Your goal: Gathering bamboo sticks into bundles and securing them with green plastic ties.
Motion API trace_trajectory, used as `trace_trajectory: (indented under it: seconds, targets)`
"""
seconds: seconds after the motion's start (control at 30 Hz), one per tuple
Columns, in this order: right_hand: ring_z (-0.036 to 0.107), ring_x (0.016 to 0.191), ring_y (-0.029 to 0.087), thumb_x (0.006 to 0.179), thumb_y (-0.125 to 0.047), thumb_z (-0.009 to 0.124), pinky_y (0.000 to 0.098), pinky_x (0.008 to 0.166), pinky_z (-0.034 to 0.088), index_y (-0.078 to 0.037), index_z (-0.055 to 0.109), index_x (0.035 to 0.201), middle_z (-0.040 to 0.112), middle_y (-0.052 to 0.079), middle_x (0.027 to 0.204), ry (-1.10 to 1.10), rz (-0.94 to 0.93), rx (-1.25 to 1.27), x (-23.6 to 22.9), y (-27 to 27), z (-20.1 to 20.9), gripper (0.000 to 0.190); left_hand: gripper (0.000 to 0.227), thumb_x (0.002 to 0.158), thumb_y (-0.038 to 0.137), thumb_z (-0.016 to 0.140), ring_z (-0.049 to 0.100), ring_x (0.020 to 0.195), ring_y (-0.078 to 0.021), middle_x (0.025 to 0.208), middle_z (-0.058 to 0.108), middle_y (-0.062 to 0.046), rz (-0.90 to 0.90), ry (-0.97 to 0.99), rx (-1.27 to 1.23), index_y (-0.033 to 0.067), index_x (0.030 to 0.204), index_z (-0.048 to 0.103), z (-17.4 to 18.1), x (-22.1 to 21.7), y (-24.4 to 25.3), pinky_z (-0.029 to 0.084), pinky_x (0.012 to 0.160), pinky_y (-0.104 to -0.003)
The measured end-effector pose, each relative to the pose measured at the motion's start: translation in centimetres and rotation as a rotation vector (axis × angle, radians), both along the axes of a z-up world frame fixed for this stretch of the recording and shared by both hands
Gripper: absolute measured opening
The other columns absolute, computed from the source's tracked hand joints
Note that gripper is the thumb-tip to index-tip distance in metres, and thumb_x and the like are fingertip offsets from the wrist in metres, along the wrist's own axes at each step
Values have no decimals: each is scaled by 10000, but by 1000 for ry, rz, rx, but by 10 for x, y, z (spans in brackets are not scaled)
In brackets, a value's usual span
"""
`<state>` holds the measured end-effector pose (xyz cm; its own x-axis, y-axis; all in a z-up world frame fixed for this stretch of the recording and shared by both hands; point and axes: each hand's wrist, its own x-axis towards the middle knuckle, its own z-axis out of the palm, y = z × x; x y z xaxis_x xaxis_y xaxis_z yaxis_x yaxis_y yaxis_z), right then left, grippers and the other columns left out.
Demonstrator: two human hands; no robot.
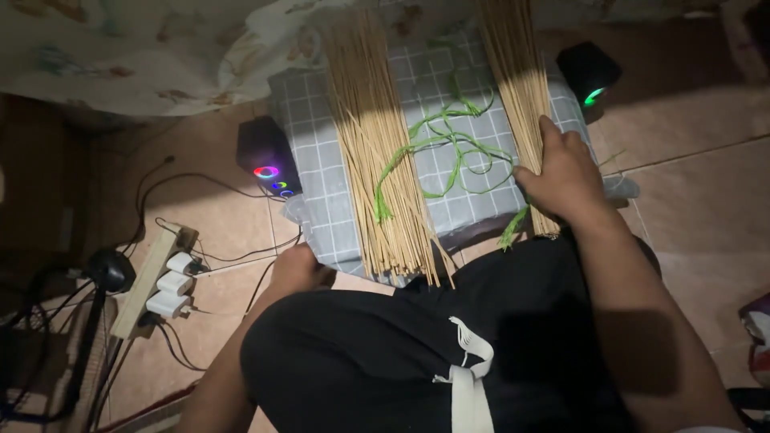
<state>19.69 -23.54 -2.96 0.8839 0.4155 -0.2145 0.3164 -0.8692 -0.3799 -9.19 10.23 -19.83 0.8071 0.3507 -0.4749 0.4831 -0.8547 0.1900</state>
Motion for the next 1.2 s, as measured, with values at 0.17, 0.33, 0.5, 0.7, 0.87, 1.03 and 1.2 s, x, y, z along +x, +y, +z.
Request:
trace_trajectory:
  seconds: [0.17,0.33,0.5,0.7,0.87,1.03,1.2]
  targets:
    - [421,1347,596,901,-273,667,686,1056,380,42,299,1613,450,417,1363,-11,14,9,-1,0,0,861,417,787,435,749,696,1079,-304,1013,701,-91,-11,-30,88,117,1055,722,6,1,8,586,915,-447]
    - [408,1358,600,911,-263,660,691,1056,371,54,292,1611,438,428,1374,0,17,35,-1,-1,2,852,302,855,376,730,647,1078,-224,1010,634,-14,98,-104,69,168,1072,704,0,-3,13,559,910,-359]
    - [427,1332,601,910,-262,678,686,1040,380,57,296,1613,447,427,1357,-5,31,62,0,-4,1,862,272,895,246,735,696,1117,-385,1063,759,-167,358,-155,-276,66,1097,750,16,-19,8,557,944,-496]
    - [439,1328,599,910,-258,702,687,1036,386,60,316,1606,454,425,1360,-18,28,58,-1,-4,2,857,300,902,264,749,702,1148,-376,1118,769,-197,490,-263,-355,74,1134,748,18,-19,17,551,963,-504]
    - [450,1333,568,922,-271,705,668,1029,400,59,339,1600,473,405,1356,-18,20,84,0,-9,-2,839,287,906,90,716,681,1178,-386,1156,751,-205,510,-354,-387,56,1191,724,28,-16,26,523,1000,-512]
    - [459,1331,552,919,-323,719,657,1020,413,43,348,1601,483,385,1357,-24,16,85,-3,-8,2,859,357,910,179,749,648,1241,-327,1276,711,-177,609,-325,-375,88,1253,708,96,-13,26,496,1049,-493]
    - [457,1328,538,896,-263,723,645,1029,418,28,360,1599,471,352,1362,-33,11,116,-3,-8,-1,844,337,935,345,695,735,1010,-430,1036,782,-205,356,-324,-196,65,1114,751,235,7,-54,560,857,-539]
